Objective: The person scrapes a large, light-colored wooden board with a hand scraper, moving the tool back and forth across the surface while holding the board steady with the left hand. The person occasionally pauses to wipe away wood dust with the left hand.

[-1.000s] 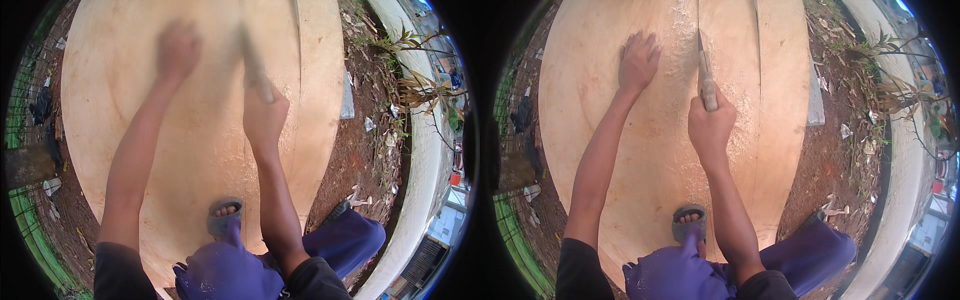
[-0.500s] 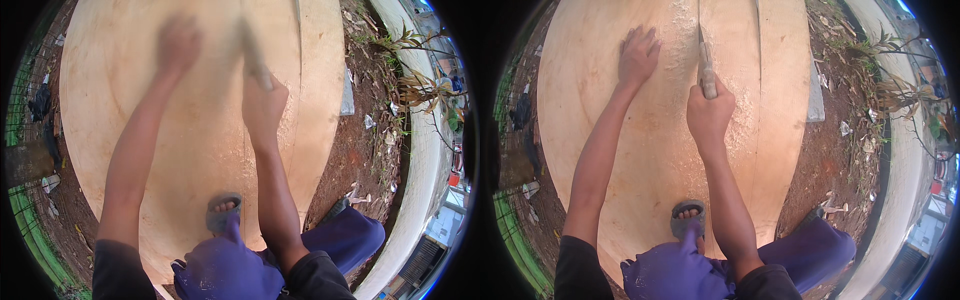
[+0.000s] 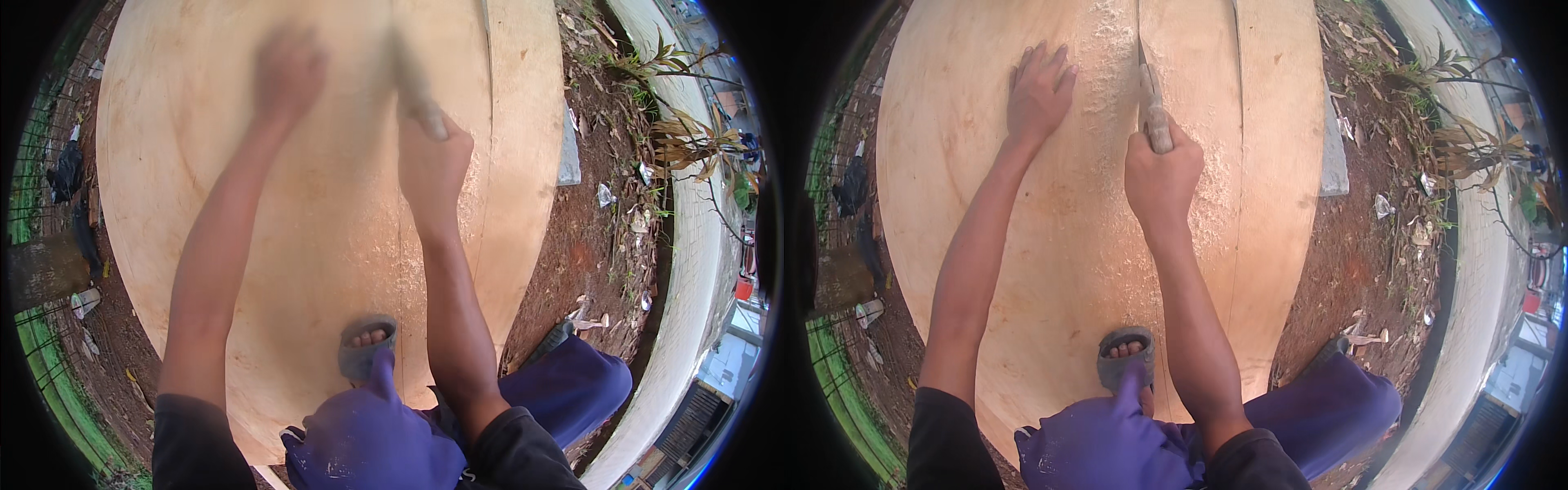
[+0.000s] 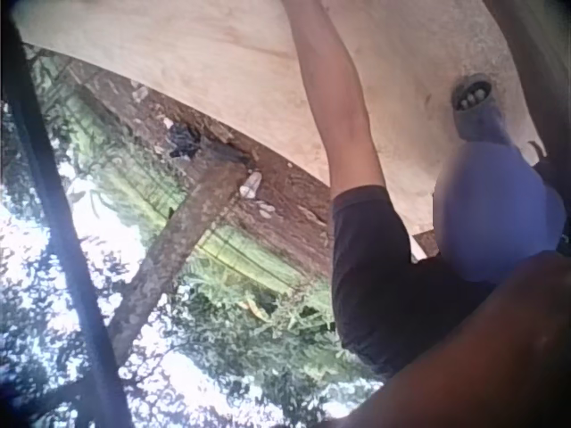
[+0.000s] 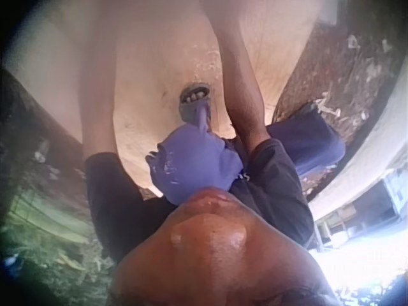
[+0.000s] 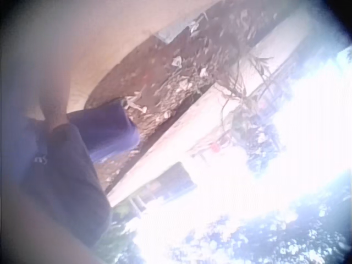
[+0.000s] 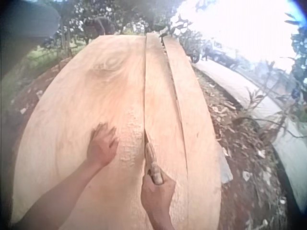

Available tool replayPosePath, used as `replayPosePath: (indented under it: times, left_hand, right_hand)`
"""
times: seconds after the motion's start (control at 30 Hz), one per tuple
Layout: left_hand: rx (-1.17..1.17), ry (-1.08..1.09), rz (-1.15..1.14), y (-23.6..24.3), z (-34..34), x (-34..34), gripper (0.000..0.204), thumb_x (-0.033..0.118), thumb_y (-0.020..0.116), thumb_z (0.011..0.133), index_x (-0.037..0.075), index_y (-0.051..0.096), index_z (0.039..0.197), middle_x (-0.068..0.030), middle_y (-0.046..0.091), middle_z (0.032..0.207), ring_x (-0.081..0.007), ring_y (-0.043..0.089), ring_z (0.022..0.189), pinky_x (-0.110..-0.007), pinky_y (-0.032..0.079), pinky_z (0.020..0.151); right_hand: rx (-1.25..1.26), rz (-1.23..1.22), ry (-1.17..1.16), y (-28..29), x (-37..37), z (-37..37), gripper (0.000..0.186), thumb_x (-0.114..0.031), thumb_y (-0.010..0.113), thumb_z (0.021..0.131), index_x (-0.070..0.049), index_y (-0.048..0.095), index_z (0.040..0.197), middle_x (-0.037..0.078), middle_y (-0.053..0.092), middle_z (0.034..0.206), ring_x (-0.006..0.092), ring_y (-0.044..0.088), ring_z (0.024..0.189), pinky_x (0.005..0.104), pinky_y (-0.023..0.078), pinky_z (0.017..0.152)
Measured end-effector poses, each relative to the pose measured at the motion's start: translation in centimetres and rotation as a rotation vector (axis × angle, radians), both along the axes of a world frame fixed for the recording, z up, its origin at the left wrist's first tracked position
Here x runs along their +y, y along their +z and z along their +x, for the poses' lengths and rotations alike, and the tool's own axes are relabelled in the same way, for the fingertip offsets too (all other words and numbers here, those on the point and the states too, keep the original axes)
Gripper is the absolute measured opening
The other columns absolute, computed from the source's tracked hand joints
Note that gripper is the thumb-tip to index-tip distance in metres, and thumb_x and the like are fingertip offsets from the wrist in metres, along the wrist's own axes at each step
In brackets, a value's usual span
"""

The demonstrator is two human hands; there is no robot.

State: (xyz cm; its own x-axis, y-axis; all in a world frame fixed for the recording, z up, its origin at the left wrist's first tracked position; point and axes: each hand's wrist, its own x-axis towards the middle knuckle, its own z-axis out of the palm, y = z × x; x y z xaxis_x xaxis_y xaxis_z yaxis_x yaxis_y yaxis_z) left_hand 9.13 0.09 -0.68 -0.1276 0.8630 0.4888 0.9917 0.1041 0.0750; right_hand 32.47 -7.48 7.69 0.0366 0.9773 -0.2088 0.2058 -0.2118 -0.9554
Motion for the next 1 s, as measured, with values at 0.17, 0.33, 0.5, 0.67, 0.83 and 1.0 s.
replayPosePath:
  times: [0.17, 0.33, 0.5, 0.67, 0.83, 1.0]
  left_hand:
    - [-0.026, -0.034, 0.085, -0.5, -0.6, -0.1, 0.050, 0.046, 0.053, 0.102, 0.020, 0.060, 0.145, -0.0145, 0.045, 0.158, -0.0340, 0.035, 0.150, -0.050, 0.024, 0.124]
    - [-0.029, 0.006, 0.037, -0.6, -0.4, -1.0, 0.051, 0.045, 0.053, 0.103, 0.019, 0.059, 0.145, -0.0139, 0.044, 0.159, -0.0337, 0.034, 0.150, -0.050, 0.023, 0.125]
    - [-0.012, 0.027, -0.043, 0.5, 0.2, 0.4, 0.050, 0.045, 0.052, 0.103, 0.019, 0.059, 0.145, -0.0135, 0.044, 0.159, -0.0334, 0.034, 0.150, -0.050, 0.023, 0.125]
    - [-0.017, 0.001, 0.040, 0.2, -0.9, -0.5, 0.049, 0.044, 0.051, 0.103, 0.020, 0.059, 0.145, -0.0132, 0.044, 0.159, -0.0324, 0.034, 0.150, -0.049, 0.023, 0.125]
    - [-0.038, 0.023, 0.023, -0.3, 0.1, -0.6, 0.050, 0.046, 0.051, 0.103, 0.020, 0.059, 0.145, -0.0128, 0.044, 0.159, -0.0312, 0.034, 0.150, -0.048, 0.022, 0.125]
    - [0.004, -0.004, 0.007, -0.4, 0.2, 0.1, 0.049, 0.045, 0.053, 0.103, 0.021, 0.060, 0.145, -0.0128, 0.044, 0.159, -0.0316, 0.035, 0.150, -0.049, 0.023, 0.125]
  right_hand:
    - [0.034, 0.193, -0.042, -1.4, -9.3, 2.2, 0.049, 0.007, 0.056, 0.089, 0.006, 0.060, 0.138, 0.000, 0.057, 0.069, 0.0039, 0.050, 0.062, 0.0243, 0.043, 0.053]
    - [-0.039, 0.166, -0.009, -1.6, -16.7, 5.4, 0.052, 0.007, 0.056, 0.089, 0.007, 0.057, 0.141, 0.000, 0.059, 0.074, 0.0022, 0.051, 0.064, 0.0227, 0.044, 0.054]
    - [0.035, 0.065, -0.011, 0.2, -0.8, 0.2, 0.021, 0.003, 0.056, 0.088, 0.003, 0.067, 0.106, -0.002, 0.047, 0.065, 0.0038, 0.040, 0.056, 0.0280, 0.034, 0.047]
    - [0.017, 0.097, -0.031, -0.4, -10.3, 2.5, 0.043, 0.004, 0.055, 0.089, 0.006, 0.063, 0.131, 0.000, 0.054, 0.069, 0.0031, 0.048, 0.059, 0.0251, 0.041, 0.051]
    - [0.024, 0.118, -0.065, -0.8, -16.5, 5.2, 0.051, 0.008, 0.056, 0.087, 0.006, 0.059, 0.138, 0.001, 0.060, 0.077, 0.0032, 0.050, 0.063, 0.0219, 0.043, 0.056]
    - [0.027, 0.029, -0.009, 0.0, -1.0, 0.2, 0.029, 0.002, 0.056, 0.089, 0.003, 0.069, 0.115, -0.002, 0.046, 0.064, 0.0033, 0.040, 0.058, 0.0275, 0.034, 0.049]
